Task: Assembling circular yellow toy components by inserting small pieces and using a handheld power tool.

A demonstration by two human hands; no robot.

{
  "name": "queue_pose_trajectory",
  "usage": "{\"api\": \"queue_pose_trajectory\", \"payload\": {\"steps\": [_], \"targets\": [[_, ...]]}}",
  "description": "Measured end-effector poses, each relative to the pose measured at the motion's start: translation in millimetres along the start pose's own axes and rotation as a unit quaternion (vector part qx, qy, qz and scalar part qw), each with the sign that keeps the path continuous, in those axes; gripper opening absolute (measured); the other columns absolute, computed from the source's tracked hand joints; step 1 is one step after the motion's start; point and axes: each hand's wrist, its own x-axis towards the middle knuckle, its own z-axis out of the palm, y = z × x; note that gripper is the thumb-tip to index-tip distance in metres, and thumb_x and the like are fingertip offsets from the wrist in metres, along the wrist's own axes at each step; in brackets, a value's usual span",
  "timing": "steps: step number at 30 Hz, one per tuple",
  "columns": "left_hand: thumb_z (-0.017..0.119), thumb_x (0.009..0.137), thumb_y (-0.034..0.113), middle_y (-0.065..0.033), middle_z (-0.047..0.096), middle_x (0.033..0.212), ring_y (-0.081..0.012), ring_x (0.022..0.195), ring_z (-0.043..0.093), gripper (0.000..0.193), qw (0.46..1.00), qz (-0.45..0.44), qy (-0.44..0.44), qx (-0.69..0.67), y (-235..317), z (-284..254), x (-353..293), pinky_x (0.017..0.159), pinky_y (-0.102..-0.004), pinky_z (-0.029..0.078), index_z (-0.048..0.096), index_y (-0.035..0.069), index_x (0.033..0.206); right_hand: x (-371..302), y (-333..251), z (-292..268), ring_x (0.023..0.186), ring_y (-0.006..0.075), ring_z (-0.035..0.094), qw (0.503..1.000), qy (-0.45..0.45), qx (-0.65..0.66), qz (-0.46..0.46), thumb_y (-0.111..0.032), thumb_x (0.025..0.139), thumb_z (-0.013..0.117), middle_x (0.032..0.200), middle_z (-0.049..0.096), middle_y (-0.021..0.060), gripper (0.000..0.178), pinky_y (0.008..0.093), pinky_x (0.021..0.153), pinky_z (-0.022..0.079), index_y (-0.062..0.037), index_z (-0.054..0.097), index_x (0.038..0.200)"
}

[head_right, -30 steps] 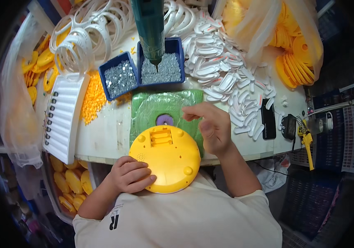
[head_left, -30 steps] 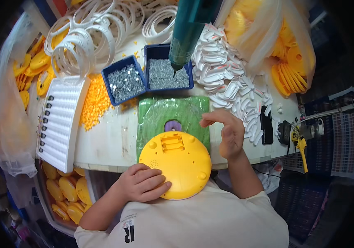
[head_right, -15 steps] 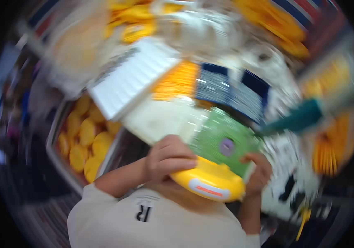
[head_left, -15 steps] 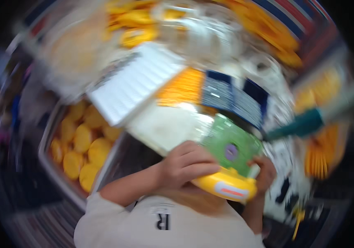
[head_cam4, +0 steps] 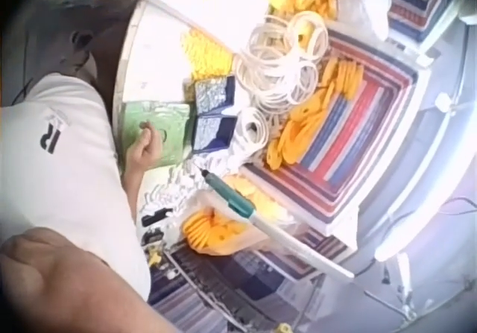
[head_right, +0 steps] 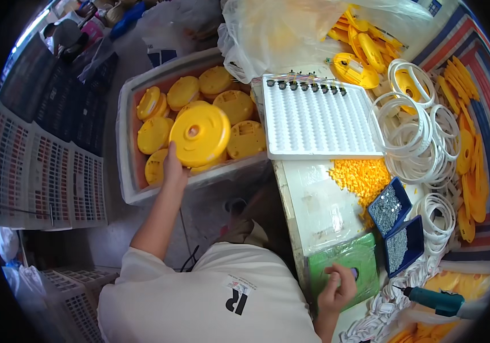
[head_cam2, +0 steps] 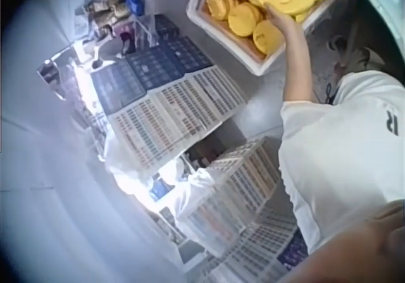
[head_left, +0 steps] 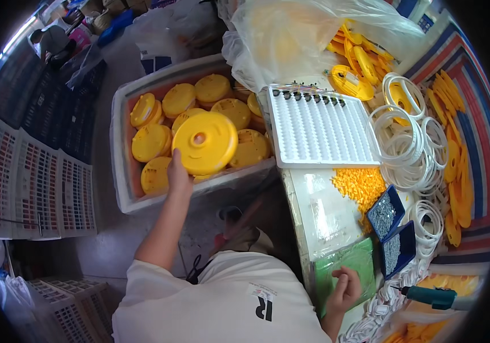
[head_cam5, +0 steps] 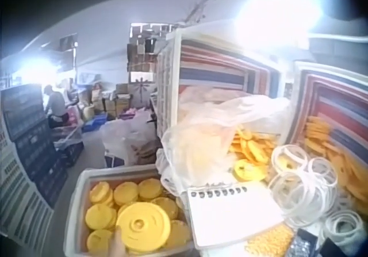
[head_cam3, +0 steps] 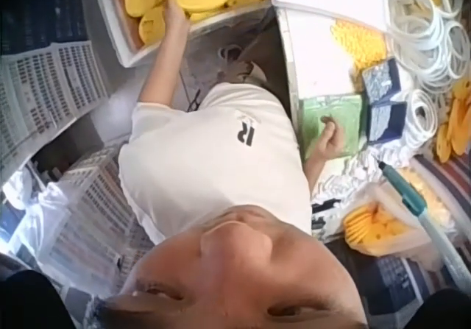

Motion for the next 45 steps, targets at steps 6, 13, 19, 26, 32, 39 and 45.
{"api": "queue_pose_trajectory", "payload": {"steps": [6,13,19,26,32,39,45], "targets": [[0.061,0.106,0.044,-0.0163,0.068,0.131,-0.0286,0.117,0.070,0.058,0.993,-0.085,0.061,0.053,-29,-63,37,0.095,-0.0485,0.056,0.054,0.000,0.143,19,-20,34,0.076,0.0214,0.070,0.992,-0.116,-0.022,-0.033,-0.001,0.098,0.064,0.087,0.074,0.0138,0.015,0.0319,0.071,0.053,0.0046,0.071,0.110],[0.068,0.099,0.042,-0.0234,0.073,0.115,-0.0343,0.111,0.070,0.054,0.958,0.072,0.037,0.275,-72,-25,73,0.095,-0.0422,0.052,0.066,-0.006,0.124,29,-23,50,0.076,0.0323,0.071,0.985,-0.155,-0.071,0.008,-0.004,0.093,0.069,0.088,0.073,0.0181,0.020,0.0390,0.069,0.055,0.0014,0.074,0.111],[0.067,0.099,0.043,-0.0233,0.072,0.122,-0.0362,0.115,0.069,0.057,0.969,0.037,0.040,0.240,-70,-16,78,0.097,-0.0423,0.052,0.065,-0.006,0.127,47,-46,73,0.071,0.0290,0.069,0.959,-0.205,-0.193,0.004,-0.007,0.092,0.073,0.084,0.072,0.0143,0.024,0.0384,0.062,0.052,-0.0030,0.074,0.115],[0.065,0.103,0.046,-0.0169,0.066,0.132,-0.0256,0.110,0.070,0.063,0.963,0.119,0.074,0.230,11,-57,193,0.080,-0.0348,0.059,0.057,-0.004,0.140,51,-39,87,0.054,0.0152,0.059,0.950,-0.178,-0.244,0.081,-0.011,0.094,0.075,0.065,0.064,0.0072,0.025,0.0316,0.053,0.043,-0.0025,0.068,0.117],[0.064,0.104,0.041,-0.0216,0.060,0.143,-0.0327,0.117,0.071,0.069,0.967,0.095,0.193,0.139,94,-104,291,0.084,-0.0429,0.067,0.044,0.000,0.155,42,-29,100,0.050,0.0147,0.055,0.952,-0.101,-0.280,0.066,-0.019,0.091,0.079,0.062,0.061,0.0037,0.023,0.0313,0.051,0.042,-0.0051,0.069,0.107],[0.070,0.102,0.032,-0.0200,0.068,0.127,-0.0271,0.105,0.074,0.061,0.971,0.091,0.186,0.120,45,-55,265,0.075,-0.0346,0.065,0.051,-0.010,0.142,33,-17,99,0.050,0.0122,0.053,0.950,-0.052,-0.300,0.073,-0.018,0.091,0.079,0.062,0.060,0.0025,0.022,0.0291,0.050,0.042,-0.0039,0.070,0.105],[0.071,0.102,0.033,-0.0106,0.074,0.093,-0.0185,0.069,0.070,0.045,0.948,0.056,-0.170,0.265,-67,72,177,0.060,-0.0295,0.057,0.062,-0.001,0.130,30,-16,98,0.050,0.0128,0.055,0.944,-0.028,-0.324,0.063,-0.019,0.091,0.080,0.062,0.060,0.0028,0.022,0.0292,0.050,0.042,-0.0039,0.071,0.104]]}}
